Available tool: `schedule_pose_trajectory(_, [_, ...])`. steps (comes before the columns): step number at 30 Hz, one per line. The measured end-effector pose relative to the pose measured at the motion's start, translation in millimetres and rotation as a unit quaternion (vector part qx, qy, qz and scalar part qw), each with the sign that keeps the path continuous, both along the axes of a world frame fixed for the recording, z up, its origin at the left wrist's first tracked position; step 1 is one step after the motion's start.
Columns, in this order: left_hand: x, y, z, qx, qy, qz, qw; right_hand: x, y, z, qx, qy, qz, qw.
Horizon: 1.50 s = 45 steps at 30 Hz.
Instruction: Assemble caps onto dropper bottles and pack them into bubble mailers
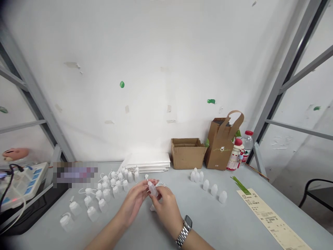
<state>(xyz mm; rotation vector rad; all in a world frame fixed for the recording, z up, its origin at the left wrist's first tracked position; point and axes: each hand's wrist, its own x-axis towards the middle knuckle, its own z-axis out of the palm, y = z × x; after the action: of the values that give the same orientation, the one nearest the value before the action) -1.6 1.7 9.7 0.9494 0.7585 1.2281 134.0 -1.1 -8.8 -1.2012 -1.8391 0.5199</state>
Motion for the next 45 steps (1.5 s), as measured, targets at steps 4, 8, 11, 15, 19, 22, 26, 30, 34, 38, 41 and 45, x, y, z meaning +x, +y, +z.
schedule_pose_trajectory(4, [1,0,-1.7,-0.008,-0.022,-0.007,1.000,1,-1,-4.5,0.108,-0.070,-0.015,0.992])
schedule_pose_trajectory(8, [2,1,-4.0,-0.018,-0.053,-0.009,0.998,1,-1,-4.5,0.208,-0.136,-0.038,0.968])
schedule_pose_trajectory(11, [3,1,-4.3,-0.033,-0.074,-0.008,0.997,1,-1,-3.9,0.236,-0.165,-0.053,0.956])
schedule_pose_trajectory(15, [4,0,-3.5,-0.059,-0.095,-0.020,0.994,0,-2,-4.0,0.247,-0.170,-0.064,0.952])
schedule_pose_trajectory(19, [3,0,-4.6,-0.081,-0.104,-0.033,0.991,-1,-3,-5.2,0.261,-0.179,-0.067,0.946])
schedule_pose_trajectory(22, [3,0,-5.6,-0.081,-0.112,-0.039,0.990,-2,-3,-6.1,0.278,-0.187,-0.074,0.939])
schedule_pose_trajectory(26, [5,-1,-5.2,-0.082,-0.115,-0.050,0.989,-4,-3,-5.7,0.302,-0.209,-0.094,0.926])
schedule_pose_trajectory(30, [7,-3,-5.7,-0.071,-0.104,-0.039,0.991,-5,-3,-4.2,0.319,-0.220,-0.107,0.916])
schedule_pose_trajectory(34, [9,-6,-5.8,-0.074,-0.101,-0.030,0.992,-7,-4,-4.8,0.330,-0.232,-0.114,0.908])
schedule_pose_trajectory(38, [9,-7,-4.8,-0.099,-0.111,-0.030,0.988,-9,-5,-6.5,0.333,-0.235,-0.118,0.906])
schedule_pose_trajectory(41, [8,-5,-5.4,-0.110,-0.112,-0.032,0.987,-9,-6,-6.7,0.313,-0.220,-0.109,0.917])
schedule_pose_trajectory(45, [8,-4,-5.6,-0.110,-0.114,-0.045,0.986,-8,-7,-7.0,0.263,-0.166,-0.088,0.946])
